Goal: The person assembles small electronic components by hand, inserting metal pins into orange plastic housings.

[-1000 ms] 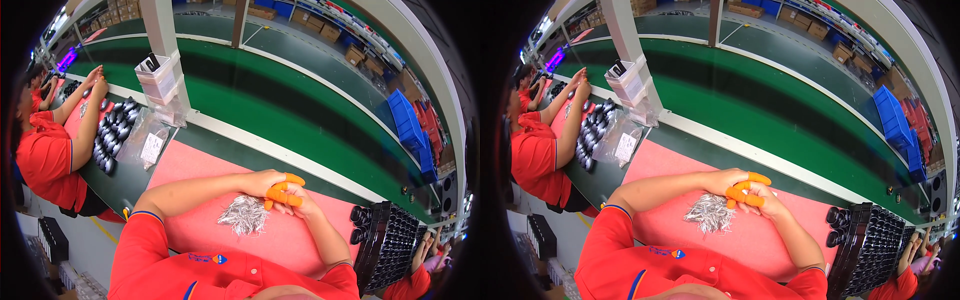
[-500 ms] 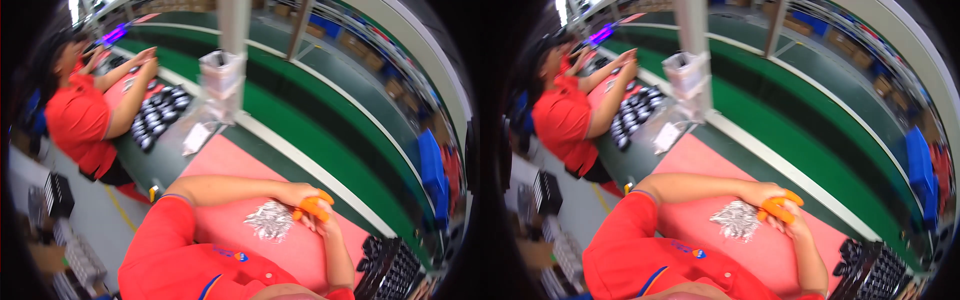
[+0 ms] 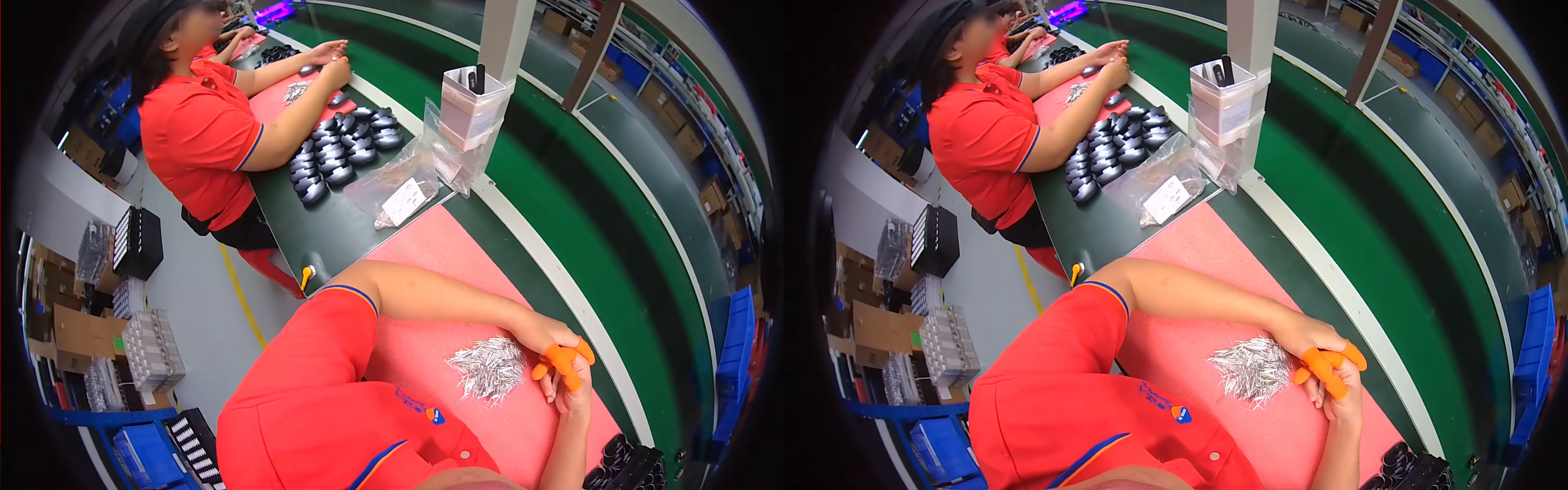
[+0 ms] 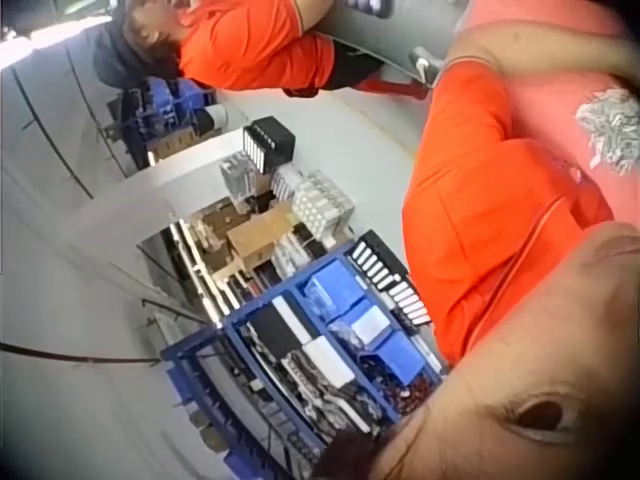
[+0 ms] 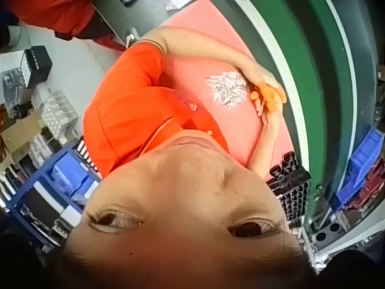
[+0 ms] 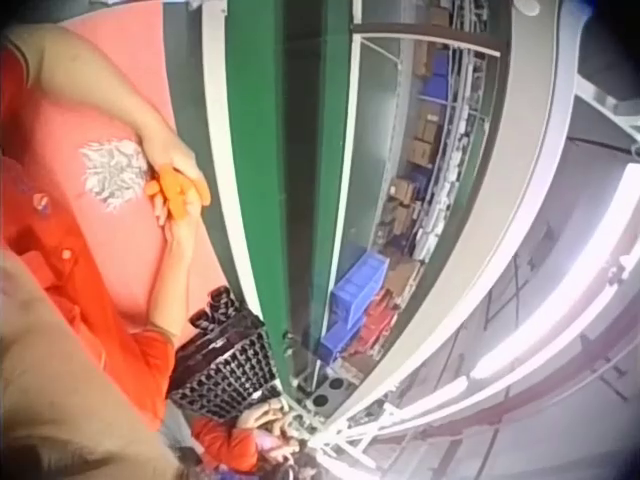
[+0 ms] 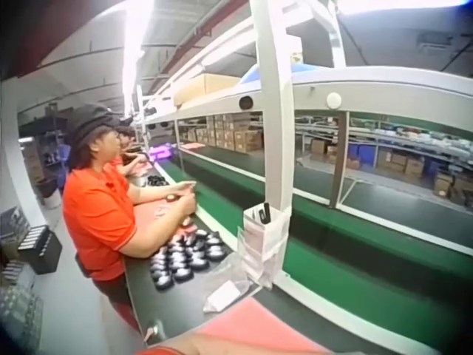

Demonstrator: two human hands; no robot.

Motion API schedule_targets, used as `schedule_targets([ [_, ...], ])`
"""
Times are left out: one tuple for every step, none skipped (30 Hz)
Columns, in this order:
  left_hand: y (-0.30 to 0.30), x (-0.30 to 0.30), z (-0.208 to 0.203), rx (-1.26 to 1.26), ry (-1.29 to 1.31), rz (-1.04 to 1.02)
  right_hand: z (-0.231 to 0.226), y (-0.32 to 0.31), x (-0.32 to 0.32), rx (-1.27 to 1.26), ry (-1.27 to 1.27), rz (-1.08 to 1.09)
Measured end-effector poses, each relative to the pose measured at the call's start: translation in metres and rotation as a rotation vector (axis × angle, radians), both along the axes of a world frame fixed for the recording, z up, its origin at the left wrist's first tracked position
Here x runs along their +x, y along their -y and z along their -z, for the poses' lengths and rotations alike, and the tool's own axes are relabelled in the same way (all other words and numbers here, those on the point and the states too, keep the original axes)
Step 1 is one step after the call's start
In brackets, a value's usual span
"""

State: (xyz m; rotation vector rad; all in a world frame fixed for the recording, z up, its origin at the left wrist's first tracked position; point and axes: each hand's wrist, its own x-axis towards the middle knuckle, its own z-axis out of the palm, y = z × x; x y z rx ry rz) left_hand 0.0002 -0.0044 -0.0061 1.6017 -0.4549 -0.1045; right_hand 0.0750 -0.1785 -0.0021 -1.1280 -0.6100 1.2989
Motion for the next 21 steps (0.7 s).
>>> schedule_targets([
  [-0.001, 0.0, -0.001, -0.002, -0.005, 0.007, 0.001, 0.0, 0.0, -0.002, -0.005, 0.007],
  [-0.002, 0.001, -0.002, 0.026, -0.033, 0.008, 0.001, 0.001, 0.001, 0.021, -0.035, 0.007],
  [-0.003, 0.001, -0.003, 0.054, -0.061, 0.008, 0.001, 0.001, 0.001, 0.044, -0.064, 0.007],
  [-0.003, 0.0, -0.006, 0.055, -0.065, 0.013, 0.001, 0.0, 0.0, 0.044, -0.068, 0.013],
  [-0.004, -0.001, -0.009, 0.104, -0.035, 0.007, 0.0, -0.001, 0.0, 0.084, -0.065, -0.003],
  [-0.004, -0.002, -0.01, 0.153, -0.005, -0.001, 0.0, -0.001, -0.001, 0.124, -0.061, -0.019],
  [-0.003, -0.002, -0.008, 0.15, -0.005, 0.002, 0.0, -0.001, -0.002, 0.121, -0.062, -0.016],
  [-0.003, 0.0, -0.006, 0.121, -0.011, 0.016, -0.001, -0.002, -0.002, 0.134, -0.062, -0.019],
  [-0.003, 0.001, -0.004, 0.093, -0.017, 0.03, -0.001, -0.003, -0.002, 0.147, -0.063, -0.023],
  [-0.002, 0.003, 0.0, 0.094, -0.013, 0.03, -0.001, -0.003, -0.002, 0.148, -0.06, -0.023],
  [-0.001, 0.003, 0.002, 0.1, 0.001, 0.009, -0.001, -0.003, -0.003, 0.125, -0.067, -0.007],
  [-0.001, 0.004, 0.004, 0.107, 0.015, -0.012, 0.0, -0.003, -0.003, 0.102, -0.075, 0.009],
  [-0.001, 0.005, 0.005, 0.109, 0.016, -0.011, -0.001, -0.003, -0.003, 0.104, -0.073, 0.01],
  [0.0, 0.002, 0.002, 0.096, -0.009, -0.008, 0.0, -0.003, -0.004, 0.078, -0.052, 0.029],
  [0.0, 0.001, 0.001, 0.082, -0.035, -0.004, 0.0, -0.003, -0.005, 0.052, -0.032, 0.048],
  [-0.001, 0.001, 0.001, 0.083, -0.038, -0.002, 0.001, -0.003, -0.004, 0.053, -0.035, 0.05],
  [0.001, 0.003, 0.003, 0.086, -0.016, 0.001, 0.003, 0.0, -0.002, 0.065, -0.028, 0.045],
  [0.003, 0.004, 0.003, 0.089, 0.006, 0.004, 0.004, 0.003, -0.001, 0.077, -0.022, 0.041],
  [0.003, 0.006, 0.003, 0.087, 0.002, 0.008, 0.003, 0.004, -0.001, 0.075, -0.025, 0.045],
  [0.001, 0.008, 0.002, 0.122, 0.009, 0.02, 0.0, 0.001, -0.001, 0.071, 0.024, 0.051],
  [-0.001, 0.009, 0.001, 0.158, 0.016, 0.032, -0.003, 0.0, -0.002, 0.067, 0.073, 0.057],
])
